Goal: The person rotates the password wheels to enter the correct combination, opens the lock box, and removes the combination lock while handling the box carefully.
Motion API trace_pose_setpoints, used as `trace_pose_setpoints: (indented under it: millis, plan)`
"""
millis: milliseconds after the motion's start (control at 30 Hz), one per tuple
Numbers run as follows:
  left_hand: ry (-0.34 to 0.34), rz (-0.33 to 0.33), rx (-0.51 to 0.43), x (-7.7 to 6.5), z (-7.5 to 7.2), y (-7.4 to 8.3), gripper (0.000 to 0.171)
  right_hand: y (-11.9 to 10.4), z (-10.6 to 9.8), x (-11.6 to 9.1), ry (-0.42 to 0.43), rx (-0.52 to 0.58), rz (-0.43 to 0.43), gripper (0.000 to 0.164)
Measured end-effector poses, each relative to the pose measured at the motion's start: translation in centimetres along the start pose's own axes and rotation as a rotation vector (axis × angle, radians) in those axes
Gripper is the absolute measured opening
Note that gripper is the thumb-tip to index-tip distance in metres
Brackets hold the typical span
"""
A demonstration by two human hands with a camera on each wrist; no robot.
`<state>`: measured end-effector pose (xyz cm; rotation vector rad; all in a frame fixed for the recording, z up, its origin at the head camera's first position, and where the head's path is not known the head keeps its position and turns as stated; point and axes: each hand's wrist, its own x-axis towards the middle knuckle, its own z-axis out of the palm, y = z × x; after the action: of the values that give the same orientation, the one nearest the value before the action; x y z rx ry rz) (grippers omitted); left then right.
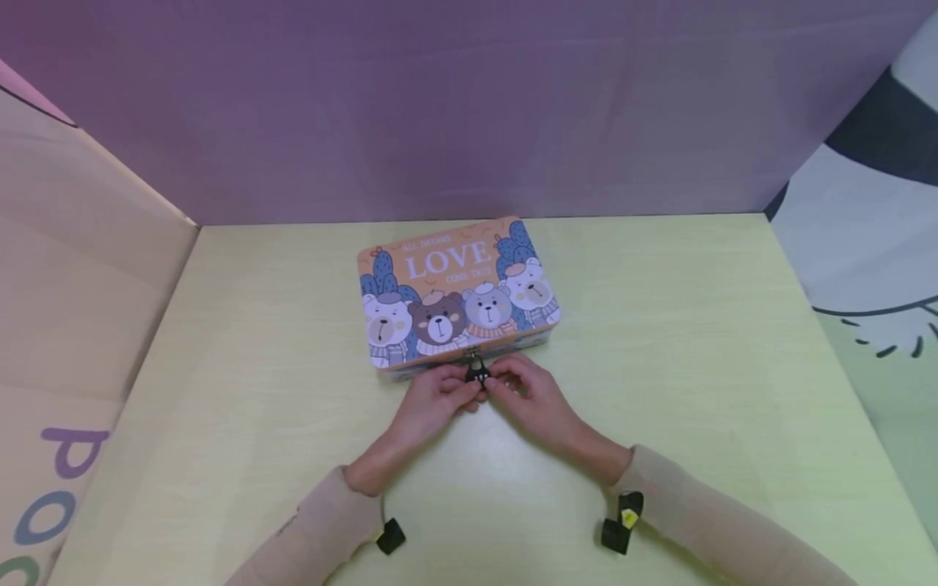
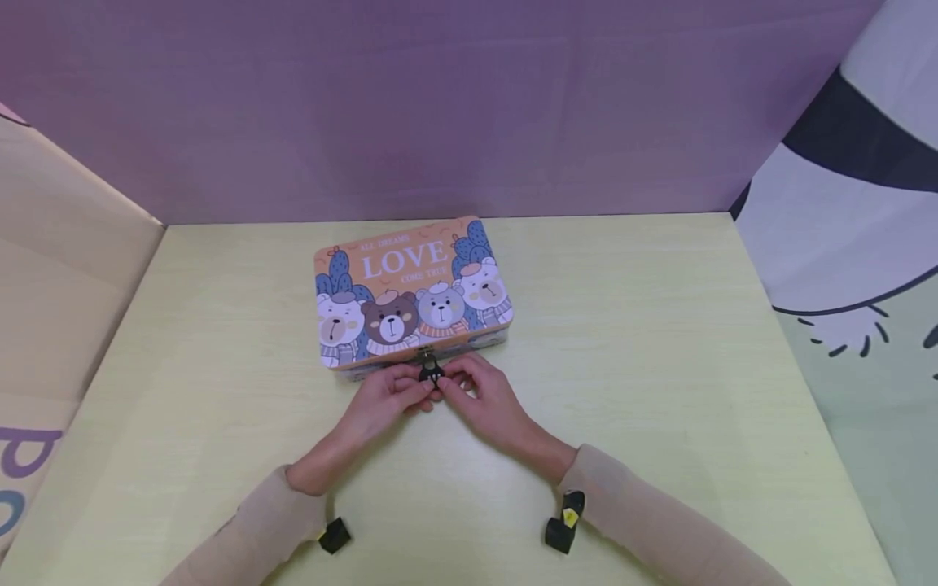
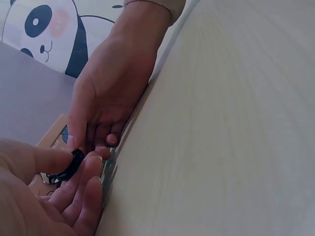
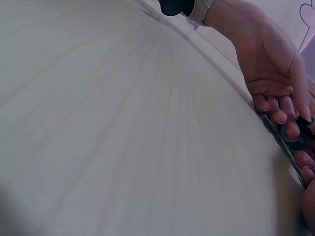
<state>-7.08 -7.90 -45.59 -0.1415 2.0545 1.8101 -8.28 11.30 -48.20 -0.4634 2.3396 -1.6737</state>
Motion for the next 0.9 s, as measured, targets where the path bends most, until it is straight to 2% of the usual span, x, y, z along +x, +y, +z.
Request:
trace_pose_setpoints:
  millis: [367, 900]
  plan:
    - [-0.012, -0.039, -0.038, 0.01, -0.3, -0.1, 0.024, 0.03, 0.08, -0.01, -0.001, 0.01, -0.012, 0.013]
    - [0.003, -0.037, -0.044, 0.05, -0.22, -0.24, 0.025, -0.02, 0.0, 0.0, -0.01, 0.012, 0.019, 0.012]
